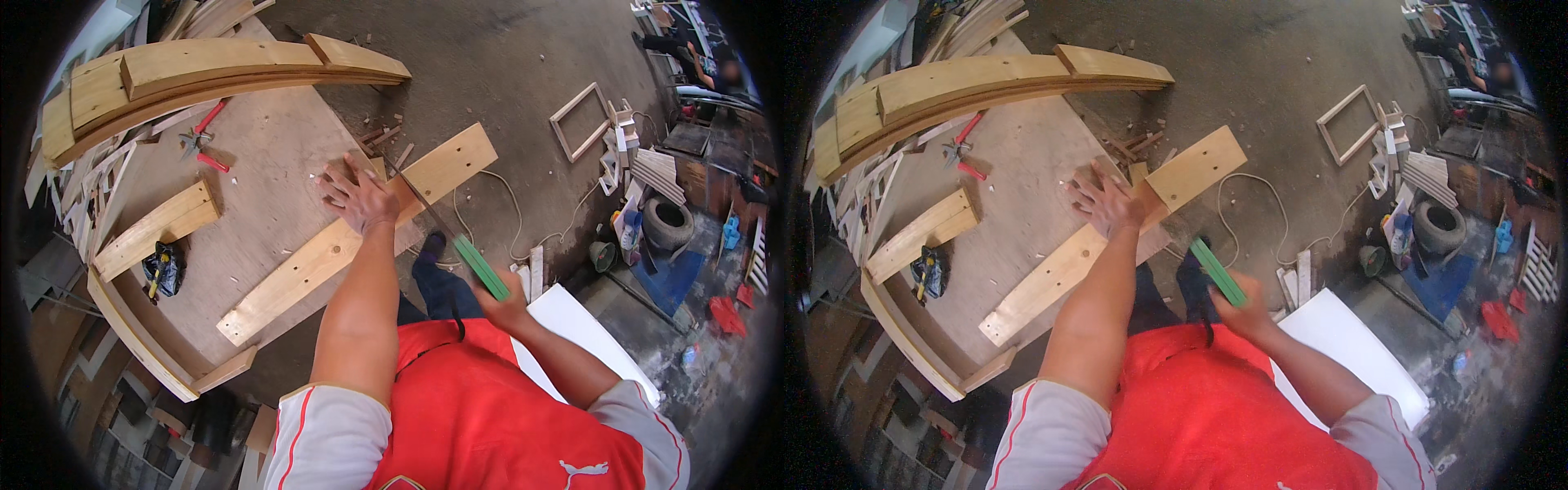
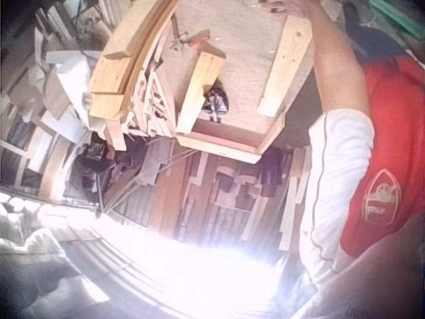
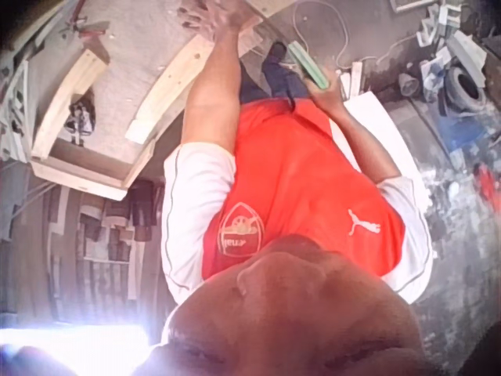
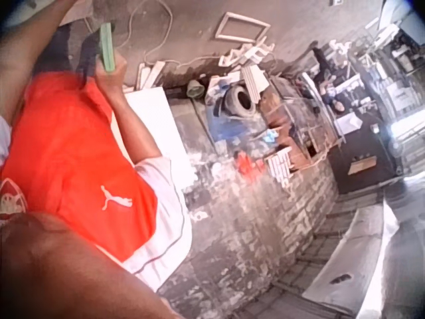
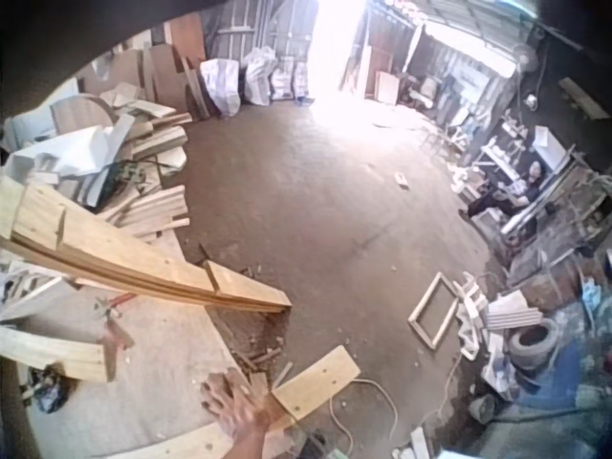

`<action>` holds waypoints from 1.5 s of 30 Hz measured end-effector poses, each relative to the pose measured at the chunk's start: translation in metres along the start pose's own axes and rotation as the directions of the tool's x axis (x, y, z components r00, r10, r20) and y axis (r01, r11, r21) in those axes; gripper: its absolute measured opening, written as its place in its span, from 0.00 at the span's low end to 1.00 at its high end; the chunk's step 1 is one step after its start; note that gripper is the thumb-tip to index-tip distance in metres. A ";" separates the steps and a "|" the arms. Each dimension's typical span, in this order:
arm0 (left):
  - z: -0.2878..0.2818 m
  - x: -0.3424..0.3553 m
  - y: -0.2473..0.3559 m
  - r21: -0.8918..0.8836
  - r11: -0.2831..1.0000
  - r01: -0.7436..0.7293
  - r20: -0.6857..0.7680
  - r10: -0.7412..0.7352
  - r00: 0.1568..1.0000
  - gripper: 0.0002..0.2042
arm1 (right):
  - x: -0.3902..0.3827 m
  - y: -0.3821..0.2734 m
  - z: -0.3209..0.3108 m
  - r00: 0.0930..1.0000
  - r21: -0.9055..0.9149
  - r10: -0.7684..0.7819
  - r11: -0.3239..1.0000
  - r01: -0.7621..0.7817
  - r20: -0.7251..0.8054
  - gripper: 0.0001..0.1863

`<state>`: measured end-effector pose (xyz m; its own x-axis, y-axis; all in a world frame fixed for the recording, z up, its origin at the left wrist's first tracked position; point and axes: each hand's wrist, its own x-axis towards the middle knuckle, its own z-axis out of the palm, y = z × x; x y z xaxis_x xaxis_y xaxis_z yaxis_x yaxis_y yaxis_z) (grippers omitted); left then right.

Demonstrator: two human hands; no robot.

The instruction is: The person saws a piece of wood, uses snips to trim wood, and marks a wood plank with a pencil at a workbench.

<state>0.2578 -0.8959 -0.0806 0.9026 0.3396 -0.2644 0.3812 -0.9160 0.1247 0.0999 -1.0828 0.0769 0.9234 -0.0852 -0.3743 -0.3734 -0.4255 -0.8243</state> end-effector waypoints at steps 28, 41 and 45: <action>0.000 -0.015 0.017 0.031 0.999 -0.040 0.064 0.038 0.997 0.30 | 0.053 0.013 0.030 0.999 -0.013 0.014 1.000 -0.014 -0.040 0.07; -0.007 -0.009 0.020 -0.020 0.999 -0.033 0.070 0.034 0.997 0.29 | 0.009 0.000 0.016 0.998 -0.089 -0.056 0.995 0.054 -0.023 0.04; -0.001 -0.019 0.012 -0.023 0.999 -0.050 0.084 0.051 0.995 0.29 | 0.015 0.003 -0.005 0.997 -0.006 0.076 0.997 -0.076 -0.025 0.05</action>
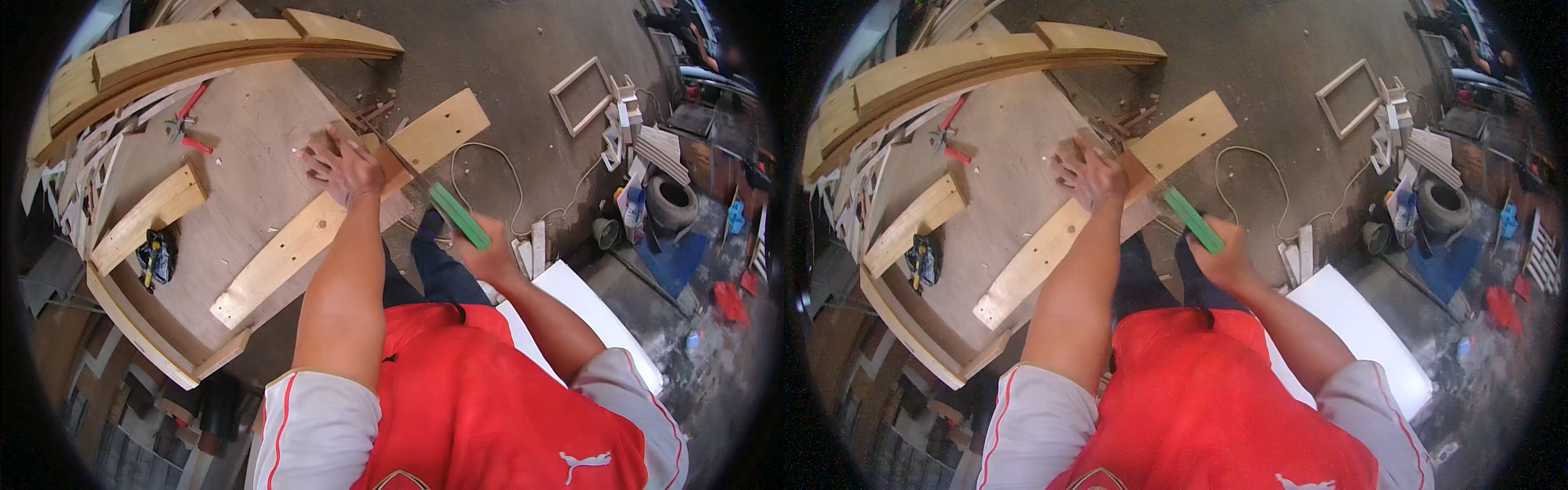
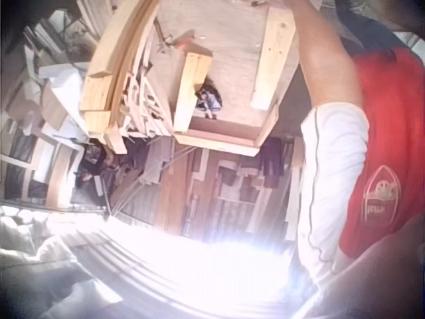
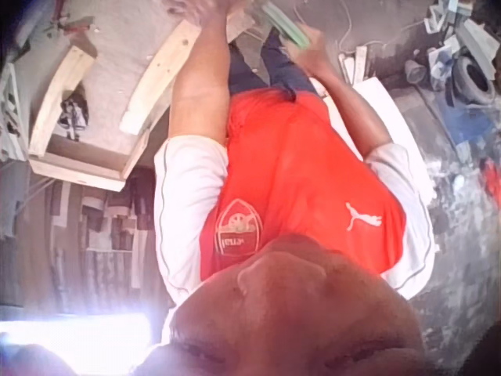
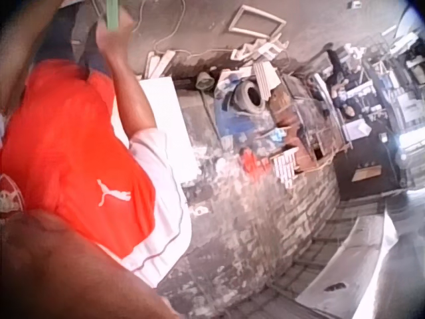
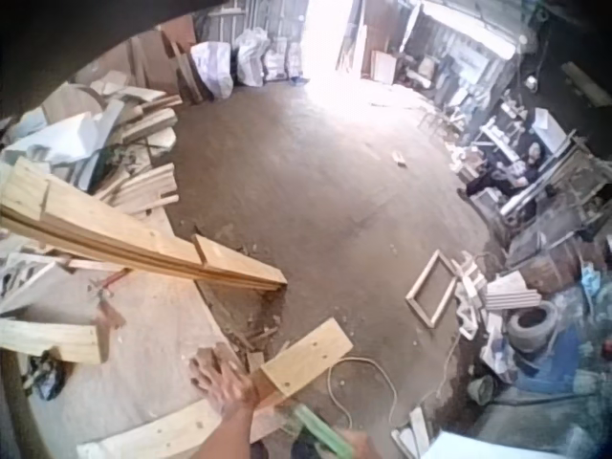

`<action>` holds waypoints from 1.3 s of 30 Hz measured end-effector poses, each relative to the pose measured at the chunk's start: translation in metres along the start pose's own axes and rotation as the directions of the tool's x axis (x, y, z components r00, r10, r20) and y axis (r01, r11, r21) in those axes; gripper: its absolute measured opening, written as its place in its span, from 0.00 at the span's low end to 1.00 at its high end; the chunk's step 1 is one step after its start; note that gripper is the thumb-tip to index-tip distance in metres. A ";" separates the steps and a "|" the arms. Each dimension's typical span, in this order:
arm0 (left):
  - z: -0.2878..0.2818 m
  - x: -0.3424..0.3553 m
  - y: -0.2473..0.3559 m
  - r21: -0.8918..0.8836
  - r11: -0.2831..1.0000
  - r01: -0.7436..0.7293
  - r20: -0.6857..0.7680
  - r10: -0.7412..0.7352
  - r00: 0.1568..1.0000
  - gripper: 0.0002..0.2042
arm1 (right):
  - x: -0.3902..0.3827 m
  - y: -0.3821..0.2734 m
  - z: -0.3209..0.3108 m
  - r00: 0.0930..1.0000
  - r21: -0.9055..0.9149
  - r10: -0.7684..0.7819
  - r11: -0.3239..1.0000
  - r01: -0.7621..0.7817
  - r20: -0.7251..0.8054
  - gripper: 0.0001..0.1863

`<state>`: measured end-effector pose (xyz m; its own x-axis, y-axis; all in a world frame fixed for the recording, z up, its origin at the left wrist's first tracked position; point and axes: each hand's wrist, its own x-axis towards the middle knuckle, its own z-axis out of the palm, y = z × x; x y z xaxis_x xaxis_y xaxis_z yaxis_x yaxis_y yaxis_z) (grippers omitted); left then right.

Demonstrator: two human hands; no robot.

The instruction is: The person saws a piece of wood, uses snips to trim wood, and marks a wood plank with a pencil at a workbench.

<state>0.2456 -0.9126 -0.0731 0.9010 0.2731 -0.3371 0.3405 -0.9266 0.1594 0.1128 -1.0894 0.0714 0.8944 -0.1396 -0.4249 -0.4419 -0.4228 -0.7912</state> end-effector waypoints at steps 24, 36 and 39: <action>0.011 0.011 0.013 0.030 1.000 0.008 -0.037 -0.007 0.999 0.29 | 0.036 0.001 0.031 0.996 -0.014 -0.023 1.000 0.022 -0.081 0.06; 0.009 0.010 0.011 0.012 1.000 -0.025 -0.077 0.026 0.997 0.29 | 0.027 0.010 0.019 0.999 -0.022 -0.045 0.999 0.045 -0.017 0.05; 0.014 0.014 -0.004 0.020 1.000 0.022 -0.064 -0.020 0.998 0.29 | -0.010 0.026 0.012 0.963 -0.113 -0.269 0.958 0.264 -0.025 0.06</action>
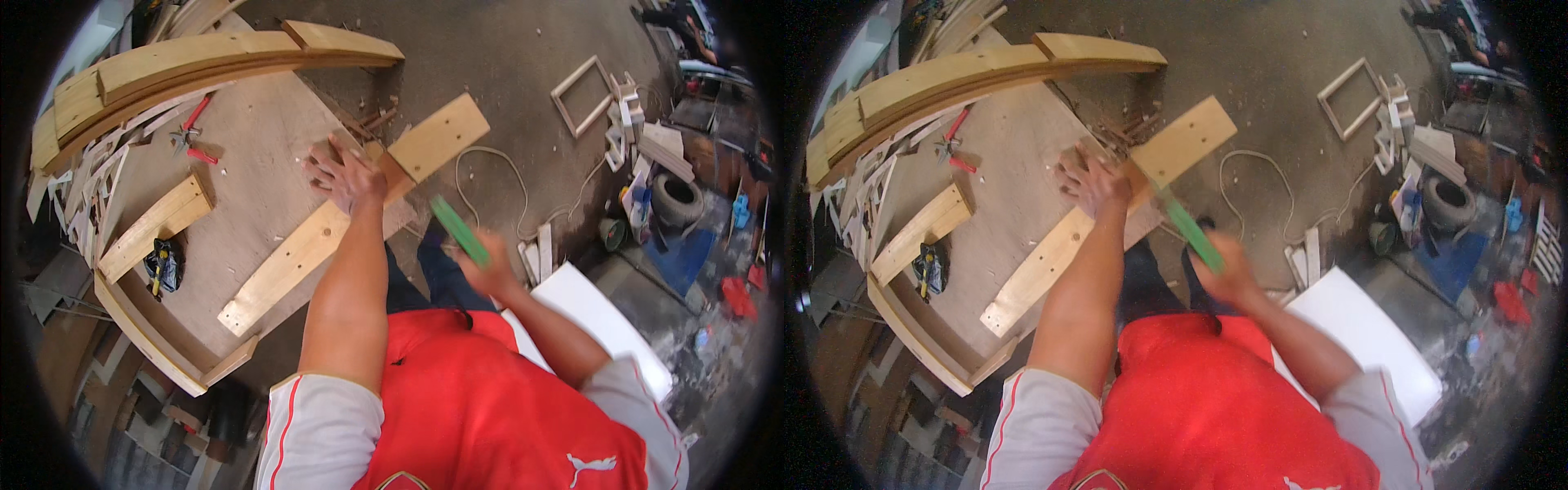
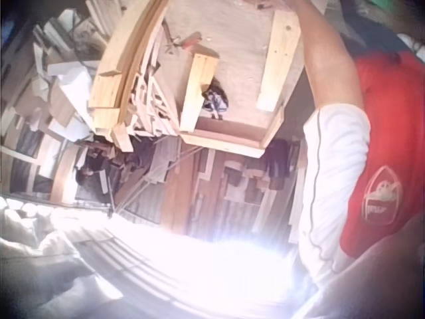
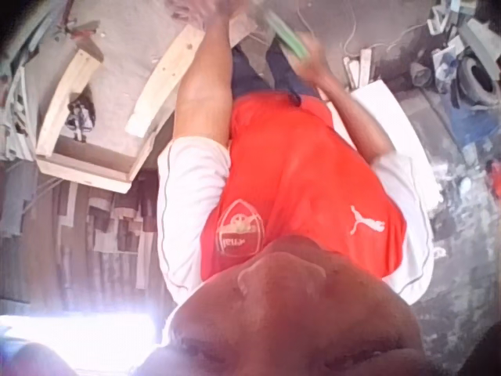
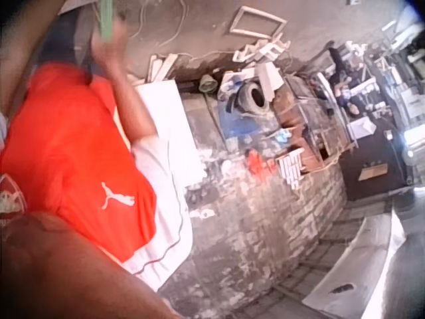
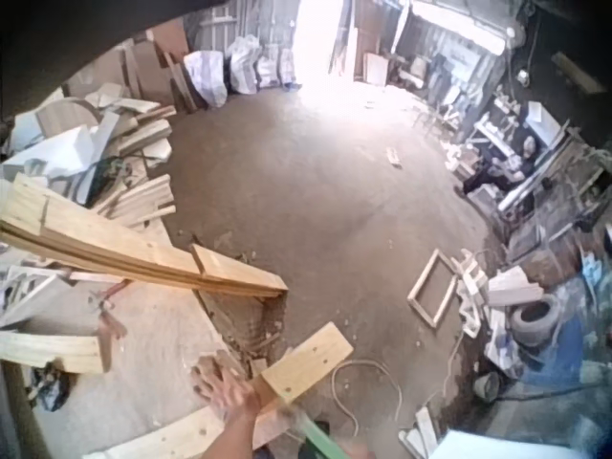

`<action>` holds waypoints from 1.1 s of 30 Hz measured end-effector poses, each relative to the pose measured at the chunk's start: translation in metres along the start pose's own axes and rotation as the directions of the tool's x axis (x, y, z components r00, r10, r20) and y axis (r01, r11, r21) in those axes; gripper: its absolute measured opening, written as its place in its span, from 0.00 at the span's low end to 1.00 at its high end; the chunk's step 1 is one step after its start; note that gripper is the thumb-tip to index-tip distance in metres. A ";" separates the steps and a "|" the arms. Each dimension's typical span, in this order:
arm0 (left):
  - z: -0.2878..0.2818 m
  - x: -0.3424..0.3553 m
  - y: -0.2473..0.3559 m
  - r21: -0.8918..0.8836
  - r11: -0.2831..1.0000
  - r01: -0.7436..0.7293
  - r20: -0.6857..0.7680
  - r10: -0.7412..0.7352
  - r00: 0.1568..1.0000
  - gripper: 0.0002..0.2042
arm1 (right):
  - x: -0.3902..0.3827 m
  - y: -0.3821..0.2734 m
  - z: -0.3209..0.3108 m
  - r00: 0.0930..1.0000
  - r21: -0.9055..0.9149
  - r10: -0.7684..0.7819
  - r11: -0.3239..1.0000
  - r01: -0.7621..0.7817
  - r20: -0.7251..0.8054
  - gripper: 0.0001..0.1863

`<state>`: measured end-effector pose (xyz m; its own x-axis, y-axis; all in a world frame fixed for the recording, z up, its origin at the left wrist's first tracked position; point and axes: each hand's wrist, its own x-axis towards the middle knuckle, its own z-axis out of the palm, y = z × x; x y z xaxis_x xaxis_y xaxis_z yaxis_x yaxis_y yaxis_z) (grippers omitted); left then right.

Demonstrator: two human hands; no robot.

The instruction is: The person saws a piece of wood, uses snips to trim wood, and marks a wood plank with a pencil at a workbench.

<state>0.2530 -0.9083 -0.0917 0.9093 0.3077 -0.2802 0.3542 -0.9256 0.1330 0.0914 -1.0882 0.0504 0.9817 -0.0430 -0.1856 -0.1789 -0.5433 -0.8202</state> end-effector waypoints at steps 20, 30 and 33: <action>-0.008 -0.005 0.009 0.017 1.000 0.000 -0.042 0.001 0.999 0.29 | 0.023 0.010 0.021 0.997 0.119 0.079 0.990 -0.076 -0.021 0.07; -0.011 -0.008 -0.003 0.012 1.000 0.013 -0.040 -0.012 0.999 0.29 | -0.059 -0.009 -0.030 0.969 0.073 0.234 0.968 -0.239 0.075 0.06; -0.014 -0.002 0.002 -0.005 1.000 -0.010 -0.036 0.009 0.999 0.29 | -0.007 -0.004 0.003 0.997 0.008 0.081 0.997 -0.081 -0.001 0.06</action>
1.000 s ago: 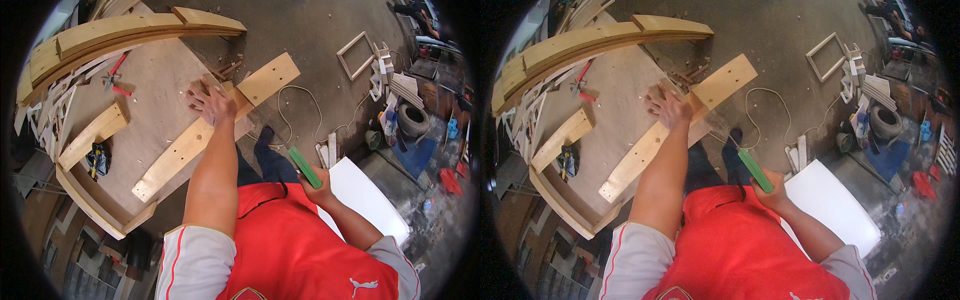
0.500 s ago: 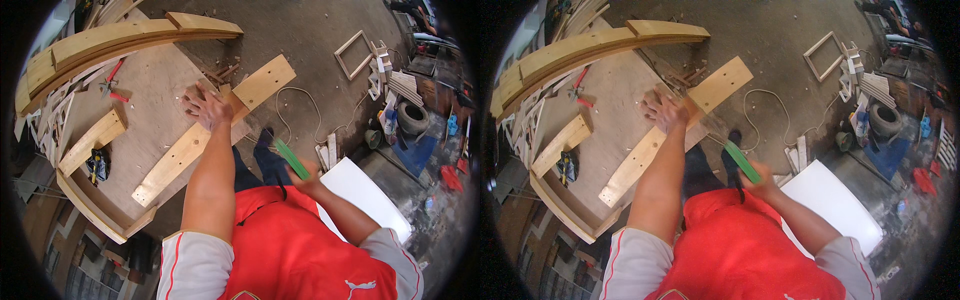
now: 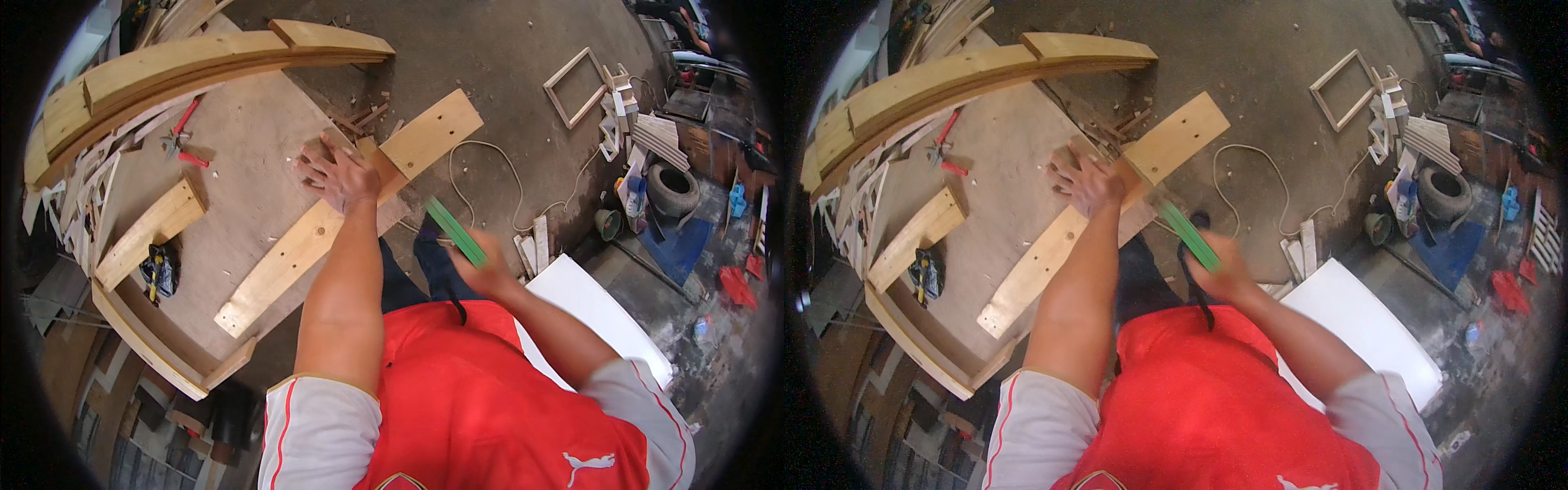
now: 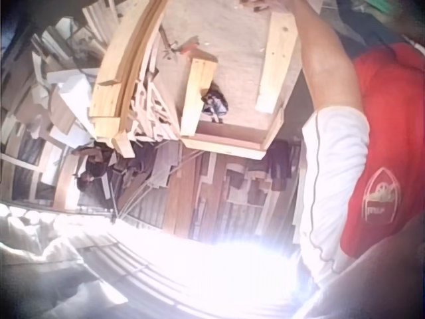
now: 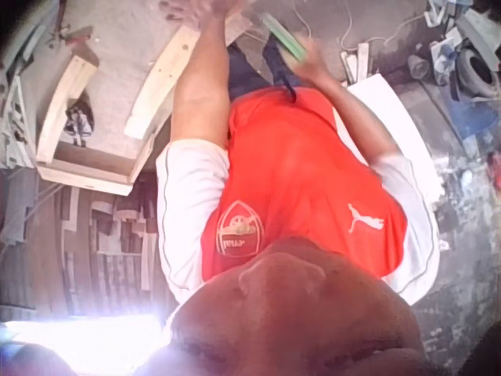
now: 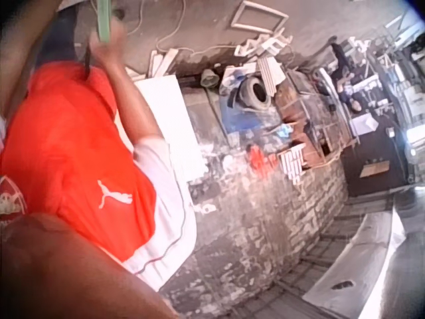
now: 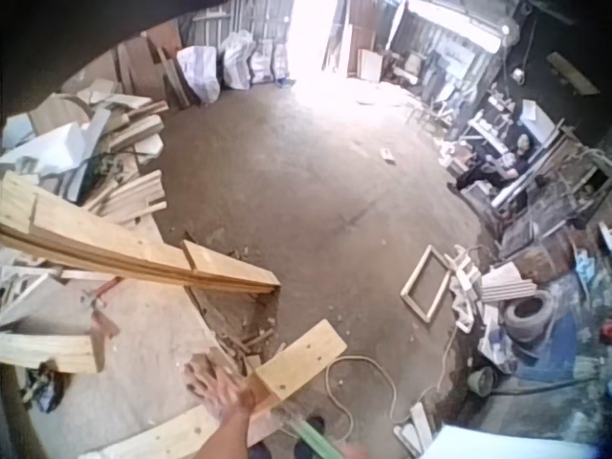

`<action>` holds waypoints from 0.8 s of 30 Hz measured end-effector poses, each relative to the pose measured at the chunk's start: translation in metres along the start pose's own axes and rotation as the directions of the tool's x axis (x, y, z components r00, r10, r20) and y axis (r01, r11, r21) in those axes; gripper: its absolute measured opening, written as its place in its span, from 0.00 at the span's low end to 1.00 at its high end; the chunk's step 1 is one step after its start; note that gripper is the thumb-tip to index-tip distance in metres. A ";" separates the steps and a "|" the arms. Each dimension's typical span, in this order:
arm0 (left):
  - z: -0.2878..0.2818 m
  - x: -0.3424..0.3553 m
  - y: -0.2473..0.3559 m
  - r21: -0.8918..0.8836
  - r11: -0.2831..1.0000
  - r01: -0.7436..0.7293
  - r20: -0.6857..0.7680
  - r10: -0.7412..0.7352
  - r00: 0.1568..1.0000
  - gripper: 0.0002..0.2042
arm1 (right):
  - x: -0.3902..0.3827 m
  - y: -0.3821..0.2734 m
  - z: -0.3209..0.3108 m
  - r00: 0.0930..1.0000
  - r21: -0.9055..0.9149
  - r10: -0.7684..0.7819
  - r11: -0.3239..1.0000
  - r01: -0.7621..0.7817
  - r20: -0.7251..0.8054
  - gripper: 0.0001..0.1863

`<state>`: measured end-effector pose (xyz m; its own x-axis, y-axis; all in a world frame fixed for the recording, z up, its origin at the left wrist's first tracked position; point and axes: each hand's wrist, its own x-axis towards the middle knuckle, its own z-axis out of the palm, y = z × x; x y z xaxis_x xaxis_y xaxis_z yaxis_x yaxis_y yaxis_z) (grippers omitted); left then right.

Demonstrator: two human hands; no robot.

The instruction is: The person saws a piece of wood, uses snips to trim wood, and marks a wood plank with a pencil at a workbench.

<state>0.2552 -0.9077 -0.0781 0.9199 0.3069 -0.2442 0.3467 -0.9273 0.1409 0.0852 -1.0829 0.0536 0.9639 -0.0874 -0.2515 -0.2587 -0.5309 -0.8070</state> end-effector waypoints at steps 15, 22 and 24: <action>0.005 -0.008 0.017 0.014 1.000 -0.002 0.035 0.001 0.999 0.29 | 0.064 -0.038 -0.006 0.990 0.009 0.129 0.992 -0.130 0.056 0.07; 0.004 0.006 -0.005 0.007 1.000 0.019 -0.010 -0.019 1.000 0.29 | -0.021 -0.075 -0.061 0.947 0.085 0.285 0.950 -0.299 0.149 0.06; -0.001 0.002 -0.011 0.005 1.000 0.021 -0.027 -0.021 0.999 0.29 | -0.011 -0.059 -0.045 0.984 0.077 0.141 0.986 -0.149 0.107 0.05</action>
<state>0.2532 -0.8972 -0.0795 0.9170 0.3321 -0.2209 0.3652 -0.9217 0.1304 0.0928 -1.0888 0.1278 0.9057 -0.0708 -0.4179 -0.4036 -0.4452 -0.7993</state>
